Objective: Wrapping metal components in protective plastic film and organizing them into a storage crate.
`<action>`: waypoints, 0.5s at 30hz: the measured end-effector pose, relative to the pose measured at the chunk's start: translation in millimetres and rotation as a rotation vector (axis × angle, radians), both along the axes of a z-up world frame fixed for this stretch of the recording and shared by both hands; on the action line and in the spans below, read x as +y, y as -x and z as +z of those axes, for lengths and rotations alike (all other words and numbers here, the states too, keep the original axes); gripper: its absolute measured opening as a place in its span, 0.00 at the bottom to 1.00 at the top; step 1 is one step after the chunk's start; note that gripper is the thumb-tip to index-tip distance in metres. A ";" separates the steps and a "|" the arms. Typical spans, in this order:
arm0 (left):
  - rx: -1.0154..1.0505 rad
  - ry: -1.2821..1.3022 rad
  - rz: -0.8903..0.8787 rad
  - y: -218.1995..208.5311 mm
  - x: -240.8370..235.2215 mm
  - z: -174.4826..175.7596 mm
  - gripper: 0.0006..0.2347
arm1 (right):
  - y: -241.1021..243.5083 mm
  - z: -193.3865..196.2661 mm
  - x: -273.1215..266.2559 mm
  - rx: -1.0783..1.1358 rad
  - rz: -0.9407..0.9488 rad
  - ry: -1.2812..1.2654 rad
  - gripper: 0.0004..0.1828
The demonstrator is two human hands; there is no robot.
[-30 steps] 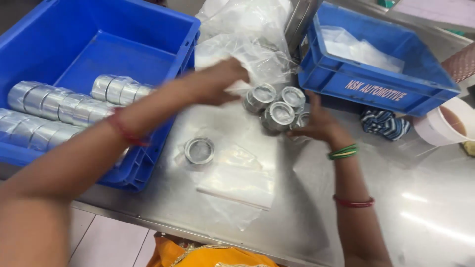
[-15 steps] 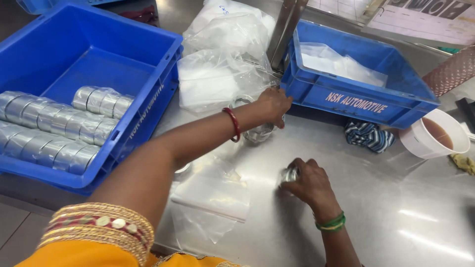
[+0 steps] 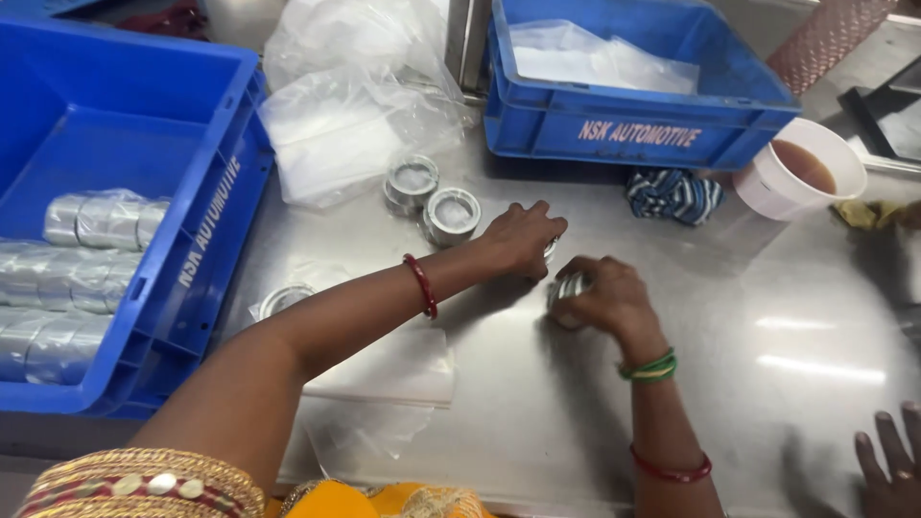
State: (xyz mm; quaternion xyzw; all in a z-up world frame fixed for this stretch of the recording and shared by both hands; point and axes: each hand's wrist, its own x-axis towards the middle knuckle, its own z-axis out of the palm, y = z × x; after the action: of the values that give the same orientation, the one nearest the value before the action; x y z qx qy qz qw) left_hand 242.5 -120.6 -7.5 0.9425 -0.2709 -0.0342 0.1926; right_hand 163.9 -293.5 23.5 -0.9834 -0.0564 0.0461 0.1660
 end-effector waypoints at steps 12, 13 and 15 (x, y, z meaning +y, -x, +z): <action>0.397 0.846 -0.322 64.4 38.3 -41.4 0.35 | 53.0 -25.8 -17.6 0.122 0.117 -0.797 0.43; 0.401 0.858 -0.321 59.2 38.9 -36.4 0.35 | 56.1 -24.5 -17.9 0.130 0.115 -0.786 0.43; 0.043 0.480 -0.355 49.3 42.8 -26.6 0.44 | 62.5 -22.2 -16.5 0.025 0.170 -0.514 0.49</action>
State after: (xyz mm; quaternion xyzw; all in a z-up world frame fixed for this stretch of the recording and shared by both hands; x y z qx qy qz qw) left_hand 193.2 -77.8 -34.0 0.8069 -0.4278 -0.0221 0.4068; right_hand 101.4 -310.0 1.2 -0.9001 -0.1464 0.0560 0.4064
